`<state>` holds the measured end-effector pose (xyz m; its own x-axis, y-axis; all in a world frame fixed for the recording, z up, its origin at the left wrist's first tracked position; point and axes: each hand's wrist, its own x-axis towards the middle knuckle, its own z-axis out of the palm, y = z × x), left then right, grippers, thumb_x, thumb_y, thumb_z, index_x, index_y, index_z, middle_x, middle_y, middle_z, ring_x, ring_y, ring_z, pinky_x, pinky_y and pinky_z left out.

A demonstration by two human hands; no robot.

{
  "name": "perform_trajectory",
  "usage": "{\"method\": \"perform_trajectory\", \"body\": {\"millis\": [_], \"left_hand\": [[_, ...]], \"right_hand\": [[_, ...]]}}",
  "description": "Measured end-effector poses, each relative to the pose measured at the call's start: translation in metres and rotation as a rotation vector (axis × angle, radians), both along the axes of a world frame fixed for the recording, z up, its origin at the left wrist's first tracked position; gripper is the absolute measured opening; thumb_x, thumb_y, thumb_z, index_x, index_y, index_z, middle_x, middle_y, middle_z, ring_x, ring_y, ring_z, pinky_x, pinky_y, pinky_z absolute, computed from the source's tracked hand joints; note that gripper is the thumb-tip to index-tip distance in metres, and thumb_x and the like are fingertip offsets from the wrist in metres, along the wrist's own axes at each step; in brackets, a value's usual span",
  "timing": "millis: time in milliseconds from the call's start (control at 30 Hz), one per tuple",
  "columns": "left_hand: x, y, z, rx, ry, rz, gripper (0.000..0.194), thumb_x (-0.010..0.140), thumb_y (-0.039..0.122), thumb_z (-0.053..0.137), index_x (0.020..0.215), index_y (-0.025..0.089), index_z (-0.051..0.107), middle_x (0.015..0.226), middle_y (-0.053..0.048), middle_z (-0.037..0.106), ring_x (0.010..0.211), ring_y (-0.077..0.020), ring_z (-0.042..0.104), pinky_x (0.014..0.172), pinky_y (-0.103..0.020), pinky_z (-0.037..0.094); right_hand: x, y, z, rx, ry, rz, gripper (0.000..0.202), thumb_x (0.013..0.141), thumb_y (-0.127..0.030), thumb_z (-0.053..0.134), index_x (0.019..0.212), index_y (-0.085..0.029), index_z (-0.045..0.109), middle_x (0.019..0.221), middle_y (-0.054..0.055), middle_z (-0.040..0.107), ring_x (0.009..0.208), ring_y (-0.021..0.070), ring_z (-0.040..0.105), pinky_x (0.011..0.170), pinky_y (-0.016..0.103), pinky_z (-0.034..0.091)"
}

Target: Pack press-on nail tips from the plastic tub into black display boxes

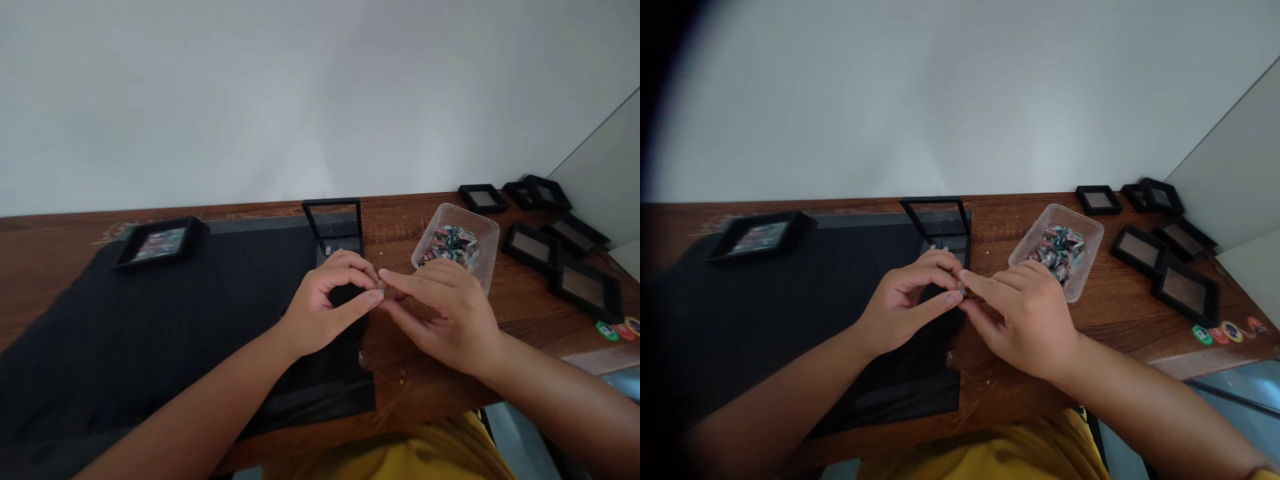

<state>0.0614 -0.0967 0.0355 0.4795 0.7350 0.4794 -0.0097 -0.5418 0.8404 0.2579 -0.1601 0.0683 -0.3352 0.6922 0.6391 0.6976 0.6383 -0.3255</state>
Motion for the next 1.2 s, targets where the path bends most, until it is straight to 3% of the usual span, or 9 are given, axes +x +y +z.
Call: {"method": "perform_trajectory", "body": {"millis": [333,567,733,1000,1200], "left_hand": [[-0.001,-0.001,-0.002,0.012,0.001,0.003,0.007,0.09,0.024,0.071,0.083,0.022,0.074,0.089,-0.004,0.074,0.086,-0.0183,0.069,0.084,-0.037,0.057],[-0.005,0.002,0.0,0.026,0.041,0.058,0.017,0.092,0.037,0.07,0.086,0.021,0.072,0.08,-0.004,0.072,0.077,-0.0186,0.066,0.075,-0.036,0.055],[-0.008,0.004,-0.002,0.023,0.084,0.08,0.025,0.093,0.045,0.069,0.095,0.02,0.07,0.073,-0.001,0.068,0.069,-0.0164,0.064,0.069,-0.032,0.053],[-0.019,0.012,-0.001,0.303,0.133,0.29,0.03,0.095,0.051,0.065,0.106,0.023,0.066,0.085,-0.003,0.068,0.082,-0.0202,0.063,0.079,-0.037,0.054],[-0.011,0.005,0.003,0.572,0.269,0.215,0.044,0.092,0.051,0.071,0.125,0.023,0.064,0.103,-0.007,0.076,0.096,-0.0244,0.068,0.092,-0.042,0.053]], "right_hand": [[0.001,-0.001,0.001,0.012,-0.085,-0.058,0.024,0.101,-0.023,0.062,0.12,-0.011,0.072,0.079,0.004,0.077,0.067,0.018,0.067,0.071,0.034,0.049],[0.001,-0.002,0.0,-0.041,-0.047,-0.063,0.028,0.102,-0.027,0.061,0.121,-0.008,0.07,0.083,0.005,0.078,0.071,0.0195,0.069,0.072,0.035,0.049],[0.0,-0.004,0.001,-0.109,-0.02,-0.045,0.03,0.099,-0.032,0.065,0.117,-0.009,0.072,0.075,0.003,0.075,0.065,0.0198,0.066,0.07,0.037,0.049],[0.001,-0.006,0.003,-0.151,0.058,-0.135,0.026,0.097,-0.033,0.064,0.111,-0.014,0.074,0.07,0.001,0.075,0.062,0.0184,0.068,0.068,0.035,0.05],[-0.001,-0.006,0.008,-0.255,0.145,-0.085,0.024,0.095,-0.032,0.066,0.111,-0.016,0.074,0.069,-0.001,0.075,0.058,0.0153,0.068,0.062,0.03,0.05]]}}
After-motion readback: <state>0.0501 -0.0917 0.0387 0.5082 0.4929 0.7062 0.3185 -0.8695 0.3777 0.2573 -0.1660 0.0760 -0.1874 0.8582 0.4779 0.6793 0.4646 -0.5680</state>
